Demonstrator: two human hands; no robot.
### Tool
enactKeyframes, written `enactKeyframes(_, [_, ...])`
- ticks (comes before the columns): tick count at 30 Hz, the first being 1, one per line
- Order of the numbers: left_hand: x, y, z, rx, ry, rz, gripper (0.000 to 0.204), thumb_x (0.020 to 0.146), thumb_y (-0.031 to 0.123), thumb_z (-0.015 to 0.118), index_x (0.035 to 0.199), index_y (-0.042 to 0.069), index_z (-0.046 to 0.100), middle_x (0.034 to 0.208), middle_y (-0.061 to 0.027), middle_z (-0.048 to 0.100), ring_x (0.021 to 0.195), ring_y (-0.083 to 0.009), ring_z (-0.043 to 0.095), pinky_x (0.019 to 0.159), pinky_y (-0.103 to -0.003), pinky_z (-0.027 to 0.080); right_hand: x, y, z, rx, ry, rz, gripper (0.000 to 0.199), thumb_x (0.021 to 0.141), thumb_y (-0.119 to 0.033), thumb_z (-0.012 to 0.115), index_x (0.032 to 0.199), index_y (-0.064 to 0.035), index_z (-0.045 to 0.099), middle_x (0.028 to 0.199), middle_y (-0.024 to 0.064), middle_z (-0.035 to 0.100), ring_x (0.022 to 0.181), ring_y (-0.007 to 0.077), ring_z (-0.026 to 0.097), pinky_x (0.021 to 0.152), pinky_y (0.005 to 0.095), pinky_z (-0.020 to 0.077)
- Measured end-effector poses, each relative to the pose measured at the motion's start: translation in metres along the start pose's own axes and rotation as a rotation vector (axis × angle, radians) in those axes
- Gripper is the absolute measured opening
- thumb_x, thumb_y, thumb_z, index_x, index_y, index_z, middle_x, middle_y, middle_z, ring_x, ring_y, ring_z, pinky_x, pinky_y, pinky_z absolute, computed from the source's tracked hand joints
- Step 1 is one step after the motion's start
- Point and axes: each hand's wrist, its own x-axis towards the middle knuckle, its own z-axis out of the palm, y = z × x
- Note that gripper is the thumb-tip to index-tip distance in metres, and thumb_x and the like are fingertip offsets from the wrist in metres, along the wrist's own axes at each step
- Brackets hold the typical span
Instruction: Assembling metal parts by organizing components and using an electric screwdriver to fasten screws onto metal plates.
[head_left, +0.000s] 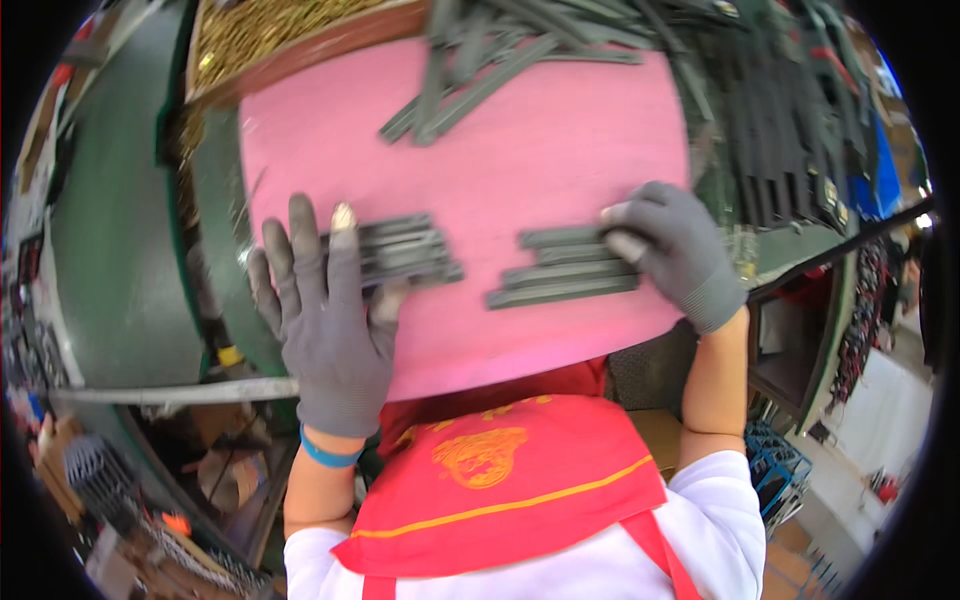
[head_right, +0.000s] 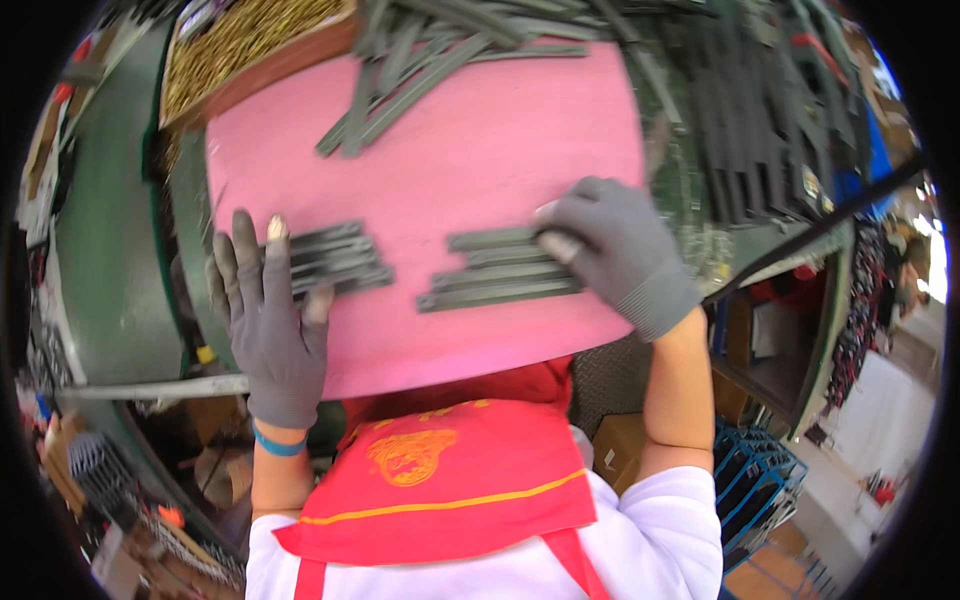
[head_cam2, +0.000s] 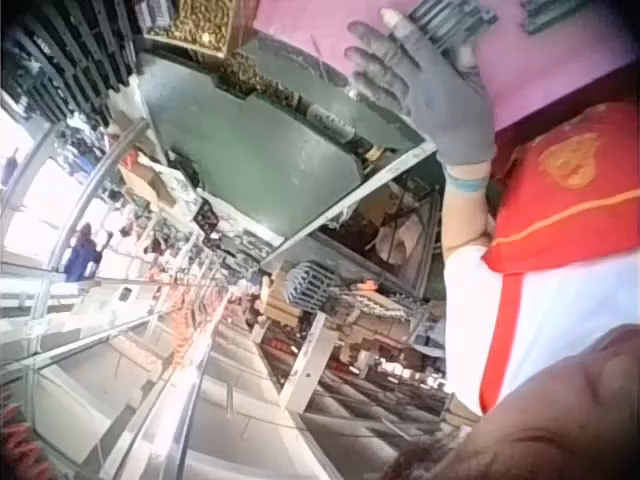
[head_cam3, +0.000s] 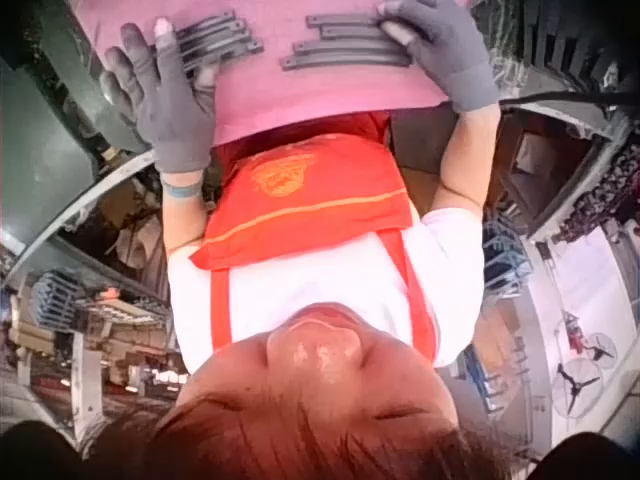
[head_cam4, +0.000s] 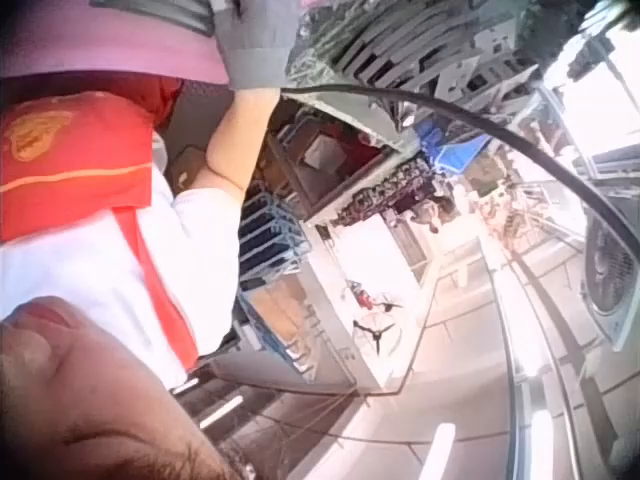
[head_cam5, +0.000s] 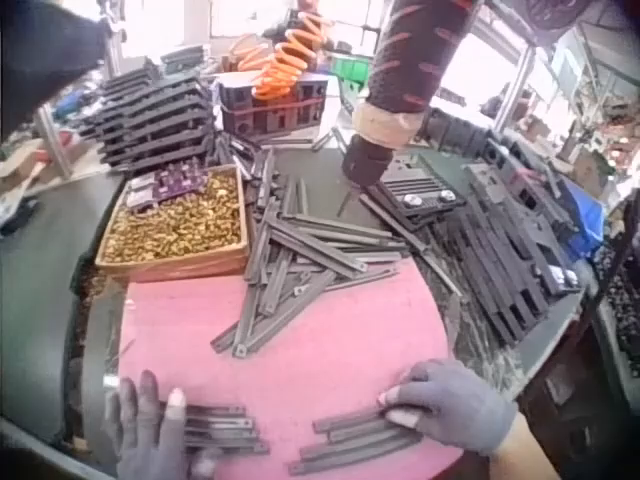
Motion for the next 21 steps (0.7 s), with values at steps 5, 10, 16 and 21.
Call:
enactKeyframes(5, [-0.012, 0.006, 0.008, 0.076, -0.254, -0.005, 0.083, 0.093, 0.052, 0.054, 0.151, -0.003, 0.030, 0.157, -0.0279, 0.027, 0.146, -0.0460, 0.022, 0.122, -0.056, 0.010, -0.036, 0.015, -0.055, -0.248, 0.901, -0.060, 0.023, 0.083, 0.004, 0.064, 0.104, -0.0029, 0.071, 0.103, 0.0115, 0.068, 0.103, 0.0270, 0.065, 0.088, 0.0354, 0.0510])
enactKeyframes(10, [-0.022, 0.002, 0.017, 0.083, -0.150, 0.031, 0.086, 0.097, 0.063, 0.037, 0.153, -0.002, 0.028, 0.158, -0.0286, 0.024, 0.147, -0.0468, 0.019, 0.122, -0.055, 0.009, -0.080, 0.061, -0.142, -0.595, 0.590, 0.161, 0.078, 0.065, 0.009, 0.047, 0.141, -0.0092, 0.048, 0.139, 0.0167, 0.053, 0.133, 0.0375, 0.046, 0.114, 0.0450, 0.0339])
enactKeyframes(16, [-0.019, 0.005, 0.022, 0.072, -0.124, 0.020, 0.086, 0.098, 0.063, 0.035, 0.153, -0.002, 0.028, 0.159, -0.0294, 0.022, 0.147, -0.0492, 0.015, 0.121, -0.056, 0.009, -0.067, 0.113, -0.194, -0.235, 0.153, 0.335, 0.077, 0.068, 0.007, 0.051, 0.144, -0.0067, 0.045, 0.143, 0.0162, 0.052, 0.134, 0.0339, 0.048, 0.113, 0.0390, 0.0371])
enactKeyframes(21, [-0.019, 0.008, 0.024, 0.146, -0.105, 0.024, 0.083, 0.098, 0.058, 0.037, 0.153, -0.004, 0.027, 0.159, -0.0284, 0.022, 0.148, -0.0445, 0.019, 0.122, -0.053, 0.010, -0.059, 0.122, -0.187, -0.361, -0.006, 0.299, 0.073, 0.066, 0.004, 0.057, 0.138, -0.0053, 0.049, 0.131, 0.0155, 0.058, 0.127, 0.0359, 0.052, 0.109, 0.0405, 0.0408])
